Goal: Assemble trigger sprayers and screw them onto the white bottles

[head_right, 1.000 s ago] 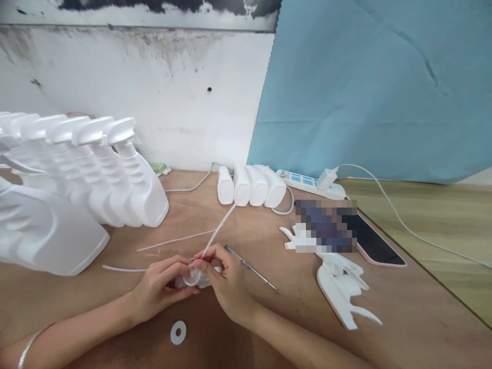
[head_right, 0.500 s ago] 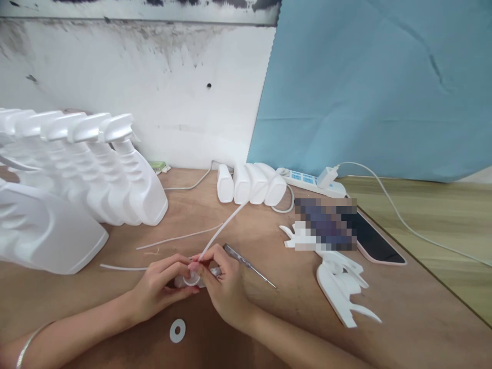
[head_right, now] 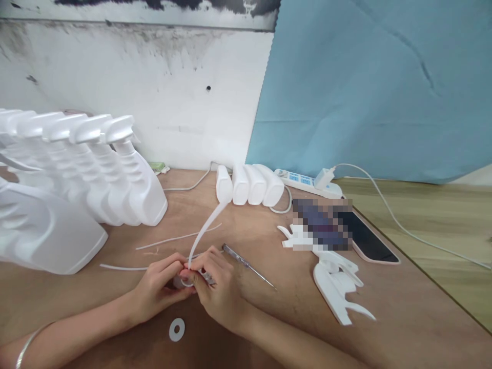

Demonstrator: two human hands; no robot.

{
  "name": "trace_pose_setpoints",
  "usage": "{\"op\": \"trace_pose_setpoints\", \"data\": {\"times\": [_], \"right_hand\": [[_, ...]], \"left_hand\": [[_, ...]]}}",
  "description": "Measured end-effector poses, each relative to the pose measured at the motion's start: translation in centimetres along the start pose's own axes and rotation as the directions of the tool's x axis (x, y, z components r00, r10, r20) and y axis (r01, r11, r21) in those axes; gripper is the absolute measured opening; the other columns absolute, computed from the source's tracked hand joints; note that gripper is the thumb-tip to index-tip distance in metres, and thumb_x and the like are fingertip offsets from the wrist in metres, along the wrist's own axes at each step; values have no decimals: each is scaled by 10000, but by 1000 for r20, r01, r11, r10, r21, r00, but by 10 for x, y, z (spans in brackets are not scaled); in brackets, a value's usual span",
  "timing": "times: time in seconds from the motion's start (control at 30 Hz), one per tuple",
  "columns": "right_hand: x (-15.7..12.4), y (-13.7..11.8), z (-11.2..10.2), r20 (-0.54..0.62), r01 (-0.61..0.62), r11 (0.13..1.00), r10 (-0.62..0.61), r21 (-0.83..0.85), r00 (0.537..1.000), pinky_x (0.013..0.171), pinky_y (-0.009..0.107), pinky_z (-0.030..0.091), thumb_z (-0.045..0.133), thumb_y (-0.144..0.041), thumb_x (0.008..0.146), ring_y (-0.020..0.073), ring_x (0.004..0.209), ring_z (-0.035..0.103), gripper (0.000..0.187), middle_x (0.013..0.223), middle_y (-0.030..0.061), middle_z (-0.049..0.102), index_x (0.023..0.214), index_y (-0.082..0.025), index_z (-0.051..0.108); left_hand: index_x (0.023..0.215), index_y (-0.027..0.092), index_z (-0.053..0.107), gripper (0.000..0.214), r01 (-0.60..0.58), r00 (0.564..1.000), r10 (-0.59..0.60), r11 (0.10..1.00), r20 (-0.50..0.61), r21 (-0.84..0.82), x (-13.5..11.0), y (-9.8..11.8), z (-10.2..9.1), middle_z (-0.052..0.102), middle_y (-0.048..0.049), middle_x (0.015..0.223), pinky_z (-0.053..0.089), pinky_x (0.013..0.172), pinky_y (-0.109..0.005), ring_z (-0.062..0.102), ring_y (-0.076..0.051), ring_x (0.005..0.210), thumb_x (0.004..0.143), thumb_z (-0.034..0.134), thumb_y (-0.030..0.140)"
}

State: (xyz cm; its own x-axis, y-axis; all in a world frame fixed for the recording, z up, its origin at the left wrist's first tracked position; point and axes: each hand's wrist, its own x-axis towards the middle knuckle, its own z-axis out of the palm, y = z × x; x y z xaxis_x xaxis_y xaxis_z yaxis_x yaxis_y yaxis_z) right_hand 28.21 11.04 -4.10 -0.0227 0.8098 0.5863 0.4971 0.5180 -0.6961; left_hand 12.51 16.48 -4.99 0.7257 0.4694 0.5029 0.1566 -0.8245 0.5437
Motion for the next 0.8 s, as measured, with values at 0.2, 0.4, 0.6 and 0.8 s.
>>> {"op": "trace_pose_setpoints", "data": {"times": [0.2, 0.4, 0.6, 0.8], "right_hand": [[2, -1, 0, 11, 56, 998, -56, -14, 998, 627, 234, 393, 528, -157, 817, 105, 666, 483, 120, 667, -8, 575, 700, -185, 516], [5, -4, 0, 23, 3, 999, -3, -33, 1000, 596, 238, 384, 519, -231, 828, 113, 633, 461, 174, 638, -5, 559, 660, -191, 500], [5, -9, -4, 59, -51, 997, 54, -57, 997, 618, 245, 381, 513, -316, 832, 122, 650, 474, 239, 617, -4, 547, 625, -198, 504], [13, 5, -17, 18, -102, 991, 101, 90, 995, 740, 281, 417, 306, -513, 871, 139, 799, 514, 398, 940, 42, 542, 1006, -214, 531]], "left_hand": [[763, 157, 451, 146, 16, 1000, -16, 1000, -25, 15, -1, -1, 3, 463, -1, 728, 394, 559, -173, 450, -88, 626, 807, 552, 253], [755, 156, 469, 130, 12, 999, -11, 1000, -40, 28, 0, 1, 2, 441, 14, 688, 375, 535, -164, 438, -84, 602, 802, 551, 246], [741, 162, 458, 137, 46, 998, -45, 998, -37, 32, 0, 2, 3, 452, 9, 710, 378, 538, -179, 443, -89, 605, 792, 552, 247], [851, 176, 433, 107, 104, 991, -106, 994, -77, -40, -2, 18, -7, 506, -32, 861, 425, 618, -208, 505, -111, 720, 790, 520, 172]]}}
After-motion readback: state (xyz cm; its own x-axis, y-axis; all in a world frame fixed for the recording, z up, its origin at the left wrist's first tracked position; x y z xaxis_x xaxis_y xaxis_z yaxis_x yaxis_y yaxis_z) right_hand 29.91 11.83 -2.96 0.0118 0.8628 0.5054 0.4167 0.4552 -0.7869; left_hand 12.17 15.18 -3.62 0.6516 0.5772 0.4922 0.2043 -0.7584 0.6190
